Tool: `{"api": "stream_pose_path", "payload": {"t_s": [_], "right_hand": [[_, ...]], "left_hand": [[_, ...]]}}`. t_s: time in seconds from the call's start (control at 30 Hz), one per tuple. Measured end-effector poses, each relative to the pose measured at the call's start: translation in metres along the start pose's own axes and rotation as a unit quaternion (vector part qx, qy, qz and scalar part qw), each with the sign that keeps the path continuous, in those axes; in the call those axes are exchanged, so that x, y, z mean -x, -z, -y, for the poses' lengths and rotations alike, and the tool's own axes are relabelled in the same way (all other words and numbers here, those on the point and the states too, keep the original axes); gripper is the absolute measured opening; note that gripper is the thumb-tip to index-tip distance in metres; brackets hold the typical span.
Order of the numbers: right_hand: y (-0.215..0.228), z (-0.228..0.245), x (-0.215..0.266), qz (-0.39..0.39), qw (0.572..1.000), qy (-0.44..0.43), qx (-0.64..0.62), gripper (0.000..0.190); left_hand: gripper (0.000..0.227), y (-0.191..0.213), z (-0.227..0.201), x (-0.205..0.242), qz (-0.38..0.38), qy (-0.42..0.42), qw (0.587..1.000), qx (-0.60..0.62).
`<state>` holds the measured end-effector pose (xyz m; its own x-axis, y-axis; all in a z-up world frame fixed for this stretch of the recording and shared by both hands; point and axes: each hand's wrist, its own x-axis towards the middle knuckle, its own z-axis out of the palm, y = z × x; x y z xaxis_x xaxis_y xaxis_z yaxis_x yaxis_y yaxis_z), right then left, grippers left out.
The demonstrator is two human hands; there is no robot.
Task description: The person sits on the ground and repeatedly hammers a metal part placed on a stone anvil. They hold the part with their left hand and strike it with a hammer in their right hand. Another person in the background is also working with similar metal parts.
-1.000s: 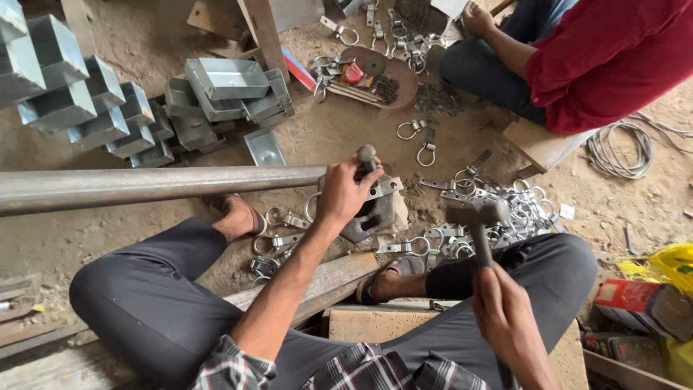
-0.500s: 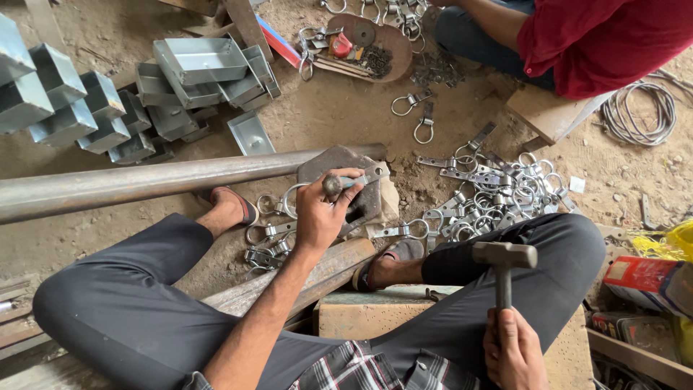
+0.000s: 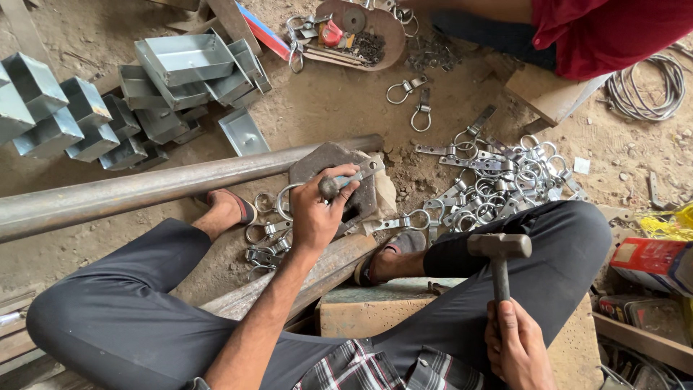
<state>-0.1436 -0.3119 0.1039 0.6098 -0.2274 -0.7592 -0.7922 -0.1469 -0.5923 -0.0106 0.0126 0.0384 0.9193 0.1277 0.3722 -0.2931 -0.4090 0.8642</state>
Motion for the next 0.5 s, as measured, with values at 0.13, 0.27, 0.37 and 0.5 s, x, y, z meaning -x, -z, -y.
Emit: {"api": "stream_pose_path", "payload": {"t_s": [0.13, 0.27, 0.37, 0.5], "right_hand": [[0.001, 0.000, -0.002, 0.008, 1.000, -0.004, 0.000, 0.048], [0.002, 0.000, -0.003, 0.014, 1.000, -0.001, 0.002, 0.048], [0.002, 0.000, -0.002, 0.016, 1.000, -0.005, 0.005, 0.049], [0.003, 0.004, -0.003, 0.011, 1.000, -0.013, 0.014, 0.049]], "left_hand": [[0.022, -0.002, 0.002, -0.004, -0.002, 0.043, 0.999, 0.021], [0.024, -0.001, 0.003, -0.002, -0.005, 0.083, 0.996, -0.013], [0.025, -0.002, 0.005, -0.001, 0.005, 0.108, 0.993, -0.036], [0.022, -0.003, 0.011, -0.008, 0.011, 0.034, 0.999, -0.018]]}}
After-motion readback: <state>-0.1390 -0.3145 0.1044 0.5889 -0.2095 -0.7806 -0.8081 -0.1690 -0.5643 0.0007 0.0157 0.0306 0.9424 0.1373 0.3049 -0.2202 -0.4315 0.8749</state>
